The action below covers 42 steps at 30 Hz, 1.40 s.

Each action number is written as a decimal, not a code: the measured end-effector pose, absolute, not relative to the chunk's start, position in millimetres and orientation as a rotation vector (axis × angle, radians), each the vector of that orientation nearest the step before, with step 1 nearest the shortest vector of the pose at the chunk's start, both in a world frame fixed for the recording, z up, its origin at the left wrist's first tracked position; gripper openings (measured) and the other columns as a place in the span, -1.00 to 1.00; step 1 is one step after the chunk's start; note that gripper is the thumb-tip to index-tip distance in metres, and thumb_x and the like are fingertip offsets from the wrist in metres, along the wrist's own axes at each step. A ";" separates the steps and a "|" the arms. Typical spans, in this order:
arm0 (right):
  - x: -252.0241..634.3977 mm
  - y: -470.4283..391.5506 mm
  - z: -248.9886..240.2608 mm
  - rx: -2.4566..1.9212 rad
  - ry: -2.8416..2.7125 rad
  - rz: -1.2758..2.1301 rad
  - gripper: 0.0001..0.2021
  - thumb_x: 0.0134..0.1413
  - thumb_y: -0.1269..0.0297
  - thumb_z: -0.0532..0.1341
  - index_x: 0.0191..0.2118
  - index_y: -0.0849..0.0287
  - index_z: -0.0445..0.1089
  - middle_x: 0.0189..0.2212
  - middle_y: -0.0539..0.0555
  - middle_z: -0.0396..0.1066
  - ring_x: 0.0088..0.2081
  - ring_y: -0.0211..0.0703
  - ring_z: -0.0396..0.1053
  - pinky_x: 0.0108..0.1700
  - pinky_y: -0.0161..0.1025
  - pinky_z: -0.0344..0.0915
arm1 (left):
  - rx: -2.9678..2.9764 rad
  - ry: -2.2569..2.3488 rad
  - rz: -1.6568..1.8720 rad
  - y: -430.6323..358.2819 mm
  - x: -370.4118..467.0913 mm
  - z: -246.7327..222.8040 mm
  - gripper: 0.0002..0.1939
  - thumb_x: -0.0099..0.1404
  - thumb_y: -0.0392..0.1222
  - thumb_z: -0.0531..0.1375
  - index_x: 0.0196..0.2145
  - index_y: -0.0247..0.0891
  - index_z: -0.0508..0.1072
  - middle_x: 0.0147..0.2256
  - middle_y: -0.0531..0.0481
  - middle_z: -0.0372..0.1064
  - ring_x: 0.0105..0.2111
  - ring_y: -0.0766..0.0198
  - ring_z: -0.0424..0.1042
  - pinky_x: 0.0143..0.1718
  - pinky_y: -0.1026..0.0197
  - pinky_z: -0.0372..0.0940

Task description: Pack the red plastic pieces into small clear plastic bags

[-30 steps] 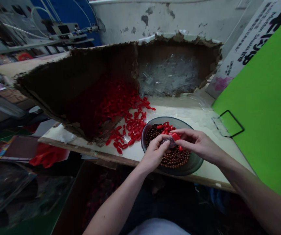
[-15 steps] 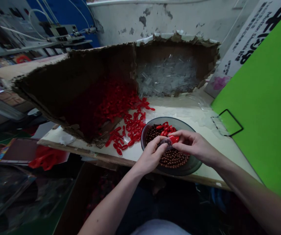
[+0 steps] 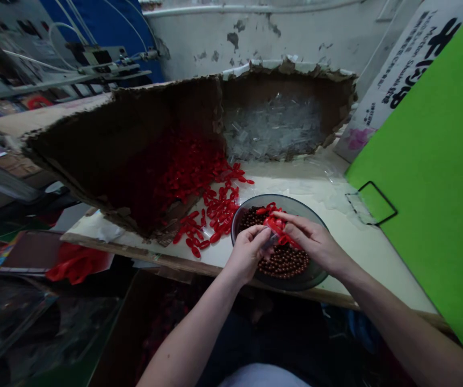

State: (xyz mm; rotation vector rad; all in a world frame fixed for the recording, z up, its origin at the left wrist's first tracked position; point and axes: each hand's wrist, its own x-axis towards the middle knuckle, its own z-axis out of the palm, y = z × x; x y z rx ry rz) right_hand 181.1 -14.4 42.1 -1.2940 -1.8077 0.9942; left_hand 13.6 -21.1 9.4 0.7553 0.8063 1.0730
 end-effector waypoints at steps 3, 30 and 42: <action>178.1 -21.0 31.4 -1.292 -1.603 0.823 -0.58 0.24 -0.01 0.02 0.09 0.01 0.35 -0.04 0.10 0.41 -0.02 -0.04 0.35 0.08 -0.05 0.21 | 0.661 0.765 1.077 -21.3 17.0 10.5 -0.61 0.07 0.03 0.31 -0.33 -0.36 0.38 -0.45 0.01 0.37 -0.58 0.47 0.30 -0.61 0.40 0.14; 142.2 -21.7 42.7 -0.944 -1.234 1.482 -0.54 0.26 -0.03 -0.08 -0.11 0.11 0.46 -0.43 0.05 0.39 -0.34 -0.18 0.36 -0.18 -0.23 0.29 | 1.376 1.170 1.045 -48.3 29.8 26.8 -0.54 0.26 0.02 0.10 -0.68 -0.31 0.26 -0.66 0.12 0.04 -0.58 0.42 0.01 -0.53 0.29 -0.03; 184.6 20.4 36.2 -1.050 -1.076 1.382 -0.50 0.18 -0.16 -0.04 -0.12 0.10 0.44 -0.35 0.09 0.46 -0.29 -0.16 0.44 -0.11 -0.15 0.37 | 0.916 1.149 0.879 -32.0 -7.5 12.5 -0.65 0.05 0.06 0.30 -0.38 -0.32 0.47 -0.60 0.05 0.32 -0.65 0.41 0.23 -0.67 0.37 0.08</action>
